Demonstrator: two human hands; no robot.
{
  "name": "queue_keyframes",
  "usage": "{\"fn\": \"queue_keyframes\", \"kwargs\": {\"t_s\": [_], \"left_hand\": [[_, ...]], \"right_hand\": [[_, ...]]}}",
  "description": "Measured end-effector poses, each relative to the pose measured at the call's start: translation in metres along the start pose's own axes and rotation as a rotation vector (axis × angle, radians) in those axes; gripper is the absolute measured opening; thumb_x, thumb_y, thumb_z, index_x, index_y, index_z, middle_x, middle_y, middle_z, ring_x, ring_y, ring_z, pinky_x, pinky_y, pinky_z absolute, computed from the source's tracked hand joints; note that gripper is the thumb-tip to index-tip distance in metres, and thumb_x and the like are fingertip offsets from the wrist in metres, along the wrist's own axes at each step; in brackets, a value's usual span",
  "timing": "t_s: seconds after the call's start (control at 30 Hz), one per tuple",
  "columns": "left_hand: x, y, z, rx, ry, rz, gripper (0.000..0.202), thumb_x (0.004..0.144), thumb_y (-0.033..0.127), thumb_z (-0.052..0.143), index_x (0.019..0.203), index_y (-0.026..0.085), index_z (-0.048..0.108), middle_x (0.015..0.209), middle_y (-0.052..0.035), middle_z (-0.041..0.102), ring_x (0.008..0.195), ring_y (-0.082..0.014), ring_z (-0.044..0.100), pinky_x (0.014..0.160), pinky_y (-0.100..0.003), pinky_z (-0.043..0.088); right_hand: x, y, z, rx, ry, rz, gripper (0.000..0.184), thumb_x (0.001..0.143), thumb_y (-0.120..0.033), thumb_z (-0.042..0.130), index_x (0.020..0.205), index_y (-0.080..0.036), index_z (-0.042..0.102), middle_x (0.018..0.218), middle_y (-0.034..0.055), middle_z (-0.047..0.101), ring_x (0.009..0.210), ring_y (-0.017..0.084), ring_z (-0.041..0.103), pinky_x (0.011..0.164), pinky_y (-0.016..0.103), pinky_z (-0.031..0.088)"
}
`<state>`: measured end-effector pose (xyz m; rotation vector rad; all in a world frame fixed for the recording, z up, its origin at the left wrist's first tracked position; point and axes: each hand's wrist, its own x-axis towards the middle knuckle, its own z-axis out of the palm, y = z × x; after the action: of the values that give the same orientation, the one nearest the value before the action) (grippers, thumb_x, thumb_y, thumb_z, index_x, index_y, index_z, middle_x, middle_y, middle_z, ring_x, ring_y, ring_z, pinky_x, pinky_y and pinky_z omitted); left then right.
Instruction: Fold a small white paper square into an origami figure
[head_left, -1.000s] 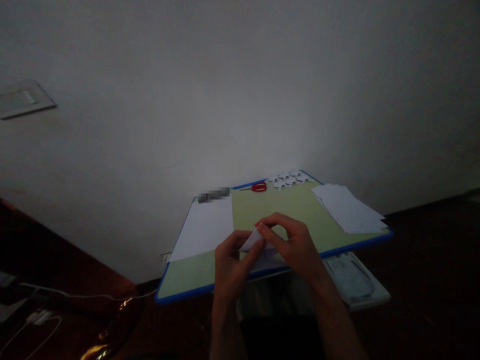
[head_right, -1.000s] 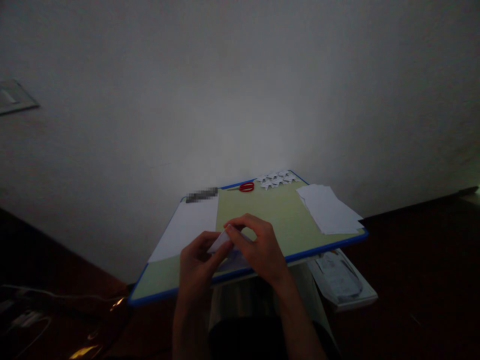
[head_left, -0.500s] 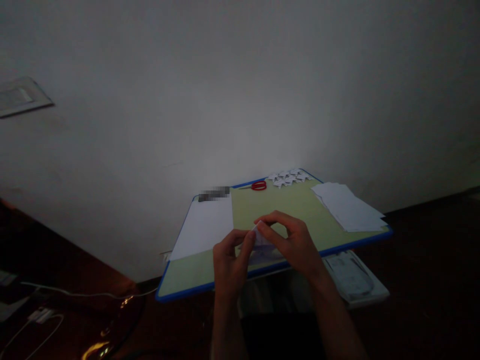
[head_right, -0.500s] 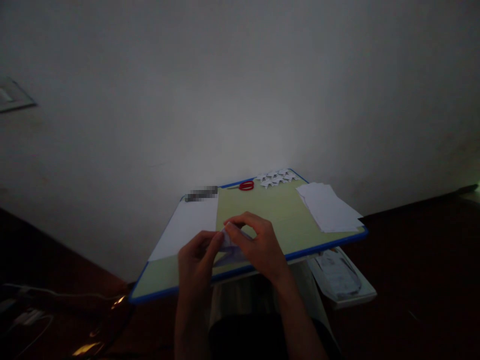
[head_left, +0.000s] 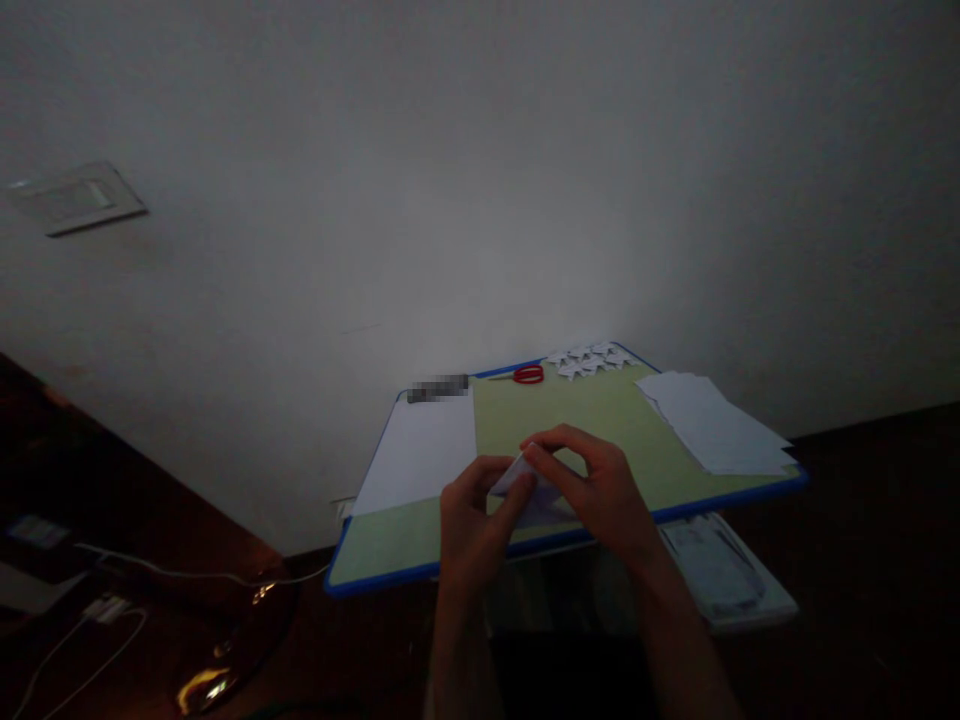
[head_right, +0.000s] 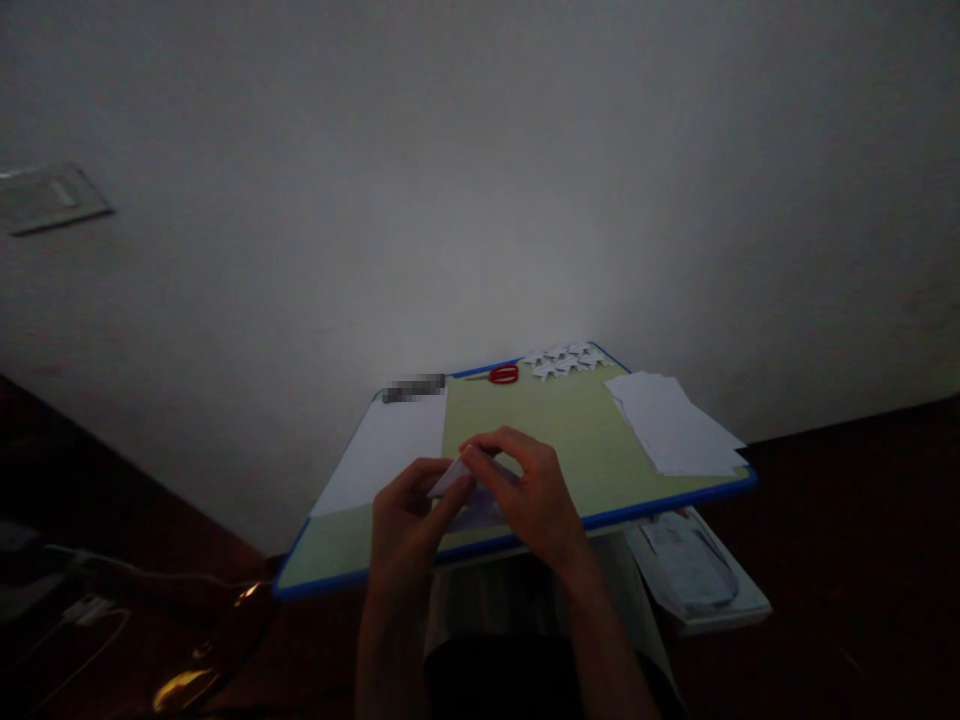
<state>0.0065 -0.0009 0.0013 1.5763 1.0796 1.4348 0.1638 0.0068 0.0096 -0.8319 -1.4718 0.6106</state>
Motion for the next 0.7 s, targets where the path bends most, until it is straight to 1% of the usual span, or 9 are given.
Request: {"fn": "queue_keyframes", "kwargs": {"t_s": [0.13,0.23,0.33,0.4,0.47,0.57,0.63,0.7], "left_hand": [[-0.001,0.000,-0.002,-0.013,-0.018,-0.021,0.024,0.085,0.038,0.083,0.094,0.017,0.076,0.086,-0.0057,0.080,0.079,-0.0211,0.074,0.072,-0.028,0.056],[0.000,0.000,-0.004,-0.024,-0.044,-0.028,0.023,0.086,0.038,0.082,0.094,0.018,0.075,0.088,-0.0052,0.080,0.083,-0.0206,0.073,0.076,-0.028,0.056],[0.001,-0.001,-0.005,-0.020,-0.023,-0.012,0.022,0.089,0.040,0.079,0.094,0.018,0.075,0.091,-0.0049,0.079,0.085,-0.0195,0.072,0.077,-0.027,0.056],[0.001,-0.002,-0.004,-0.007,0.011,0.002,0.023,0.089,0.041,0.079,0.092,0.018,0.076,0.089,-0.0041,0.077,0.084,-0.0182,0.070,0.075,-0.026,0.055],[0.001,-0.003,-0.004,-0.015,0.048,-0.009,0.024,0.088,0.041,0.080,0.091,0.018,0.076,0.087,-0.0035,0.077,0.080,-0.0172,0.070,0.070,-0.024,0.055],[0.002,-0.003,-0.004,-0.084,0.129,-0.056,0.027,0.085,0.043,0.082,0.092,0.018,0.075,0.087,-0.0038,0.078,0.075,-0.0169,0.071,0.065,-0.024,0.055],[0.003,-0.004,-0.004,-0.135,0.182,-0.074,0.029,0.083,0.044,0.084,0.093,0.017,0.075,0.088,-0.0049,0.079,0.077,-0.0182,0.073,0.066,-0.025,0.056],[0.003,-0.004,-0.004,-0.162,0.218,-0.079,0.031,0.081,0.043,0.085,0.094,0.017,0.076,0.089,-0.0056,0.080,0.079,-0.0194,0.075,0.068,-0.025,0.058]], "right_hand": [[0.000,0.003,0.000,0.002,-0.023,-0.019,0.009,0.096,-0.027,0.068,0.093,-0.022,0.075,0.092,0.0025,0.077,0.090,0.020,0.071,0.083,0.032,0.055],[0.001,0.004,0.001,0.002,-0.059,-0.048,0.009,0.096,-0.025,0.068,0.093,-0.022,0.076,0.090,0.0017,0.076,0.087,0.019,0.070,0.082,0.031,0.054],[0.002,0.005,0.001,0.008,-0.073,-0.070,0.009,0.096,-0.026,0.069,0.091,-0.022,0.077,0.089,0.0014,0.075,0.087,0.018,0.070,0.082,0.031,0.054],[0.002,0.005,0.000,0.015,-0.073,-0.074,0.010,0.097,-0.026,0.070,0.092,-0.023,0.077,0.090,0.0017,0.075,0.088,0.019,0.070,0.082,0.031,0.054],[0.002,0.007,-0.005,0.012,-0.074,-0.078,0.011,0.099,-0.027,0.068,0.099,-0.024,0.079,0.096,0.0028,0.074,0.093,0.019,0.070,0.084,0.032,0.054],[0.001,0.010,-0.021,-0.016,-0.075,-0.109,0.021,0.102,-0.026,0.063,0.119,-0.027,0.076,0.104,0.0036,0.073,0.098,0.019,0.068,0.087,0.033,0.054],[-0.002,0.012,-0.034,-0.019,-0.136,-0.151,0.031,0.102,-0.022,0.062,0.131,-0.031,0.070,0.107,0.0028,0.072,0.097,0.018,0.067,0.089,0.034,0.053],[-0.005,0.013,-0.044,-0.012,-0.207,-0.186,0.037,0.102,-0.018,0.061,0.135,-0.032,0.068,0.109,0.0028,0.070,0.097,0.017,0.066,0.090,0.034,0.053]]}}
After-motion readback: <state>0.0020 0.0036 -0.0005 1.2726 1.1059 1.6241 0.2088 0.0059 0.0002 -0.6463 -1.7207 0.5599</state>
